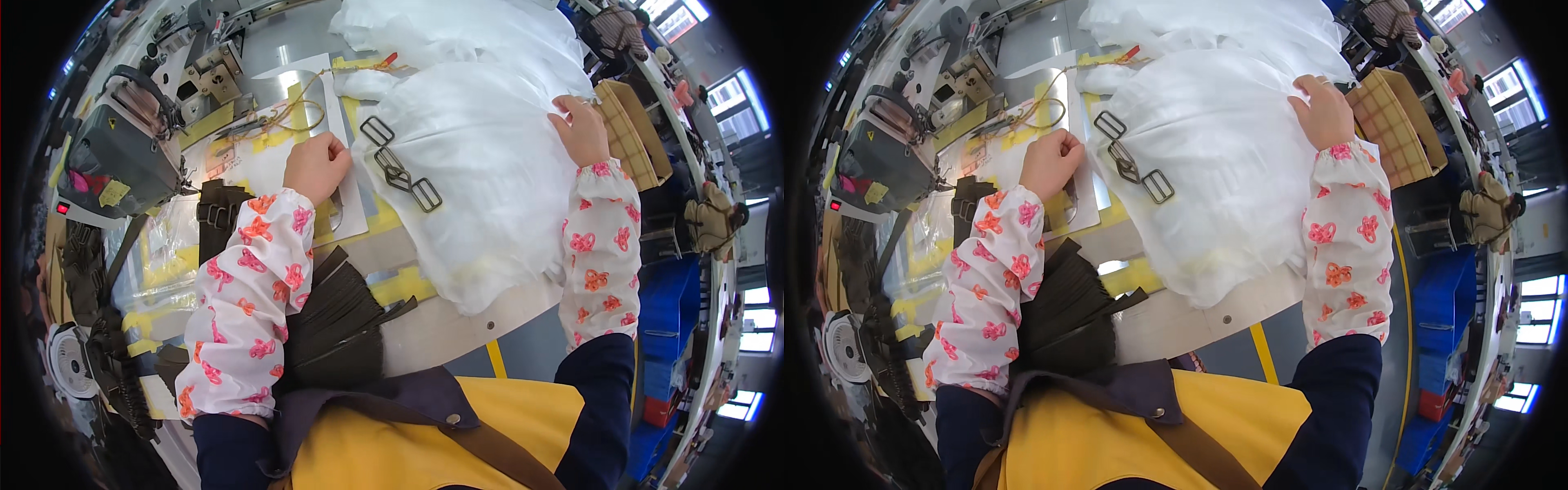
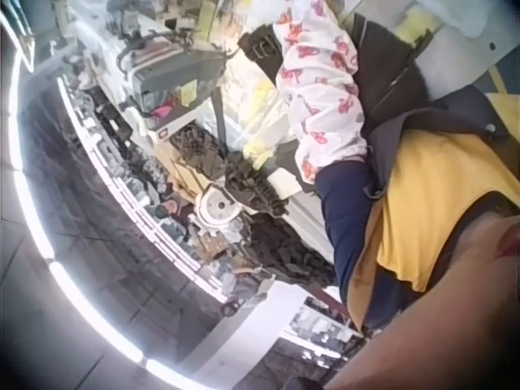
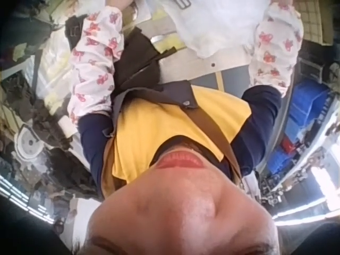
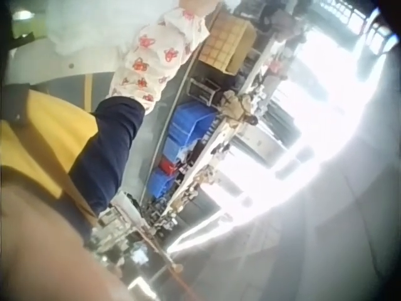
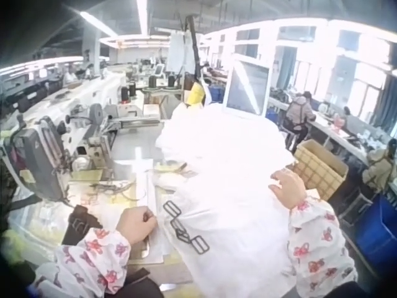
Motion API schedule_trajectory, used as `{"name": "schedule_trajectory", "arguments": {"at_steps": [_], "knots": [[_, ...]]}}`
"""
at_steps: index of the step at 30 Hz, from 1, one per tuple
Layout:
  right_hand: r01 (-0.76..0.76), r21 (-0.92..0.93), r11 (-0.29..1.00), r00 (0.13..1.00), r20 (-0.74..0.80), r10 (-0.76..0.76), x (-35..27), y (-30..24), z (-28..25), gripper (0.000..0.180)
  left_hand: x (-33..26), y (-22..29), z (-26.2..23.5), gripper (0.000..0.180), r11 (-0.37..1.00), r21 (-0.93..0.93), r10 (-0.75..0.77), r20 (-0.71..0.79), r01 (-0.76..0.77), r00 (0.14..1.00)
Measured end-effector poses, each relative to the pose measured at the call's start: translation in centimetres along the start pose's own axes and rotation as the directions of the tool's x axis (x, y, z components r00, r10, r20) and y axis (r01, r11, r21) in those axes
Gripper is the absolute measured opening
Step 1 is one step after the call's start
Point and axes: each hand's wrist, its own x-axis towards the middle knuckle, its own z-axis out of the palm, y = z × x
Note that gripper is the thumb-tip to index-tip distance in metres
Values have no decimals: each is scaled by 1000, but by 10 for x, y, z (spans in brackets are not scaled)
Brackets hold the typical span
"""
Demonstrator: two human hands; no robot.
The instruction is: Manually attaching metal buckles to a series of fabric or leather straps at a workshop bench.
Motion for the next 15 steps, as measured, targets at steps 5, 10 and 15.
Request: {"name": "schedule_trajectory", "arguments": {"at_steps": [5,10,15], "knots": [[383,178,906,905,-271,-329,-15,-86,-38,14,-26,15,-33,25,984,-8,176,45,-176,983],[476,355,805,776,262,-574,-30,-152,12,13,-90,36,-88,19,984,14,169,186,-175,968],[318,150,936,830,433,-352,-32,-148,66,20,-159,14,-103,14,996,7,84,168,-86,982]]}}
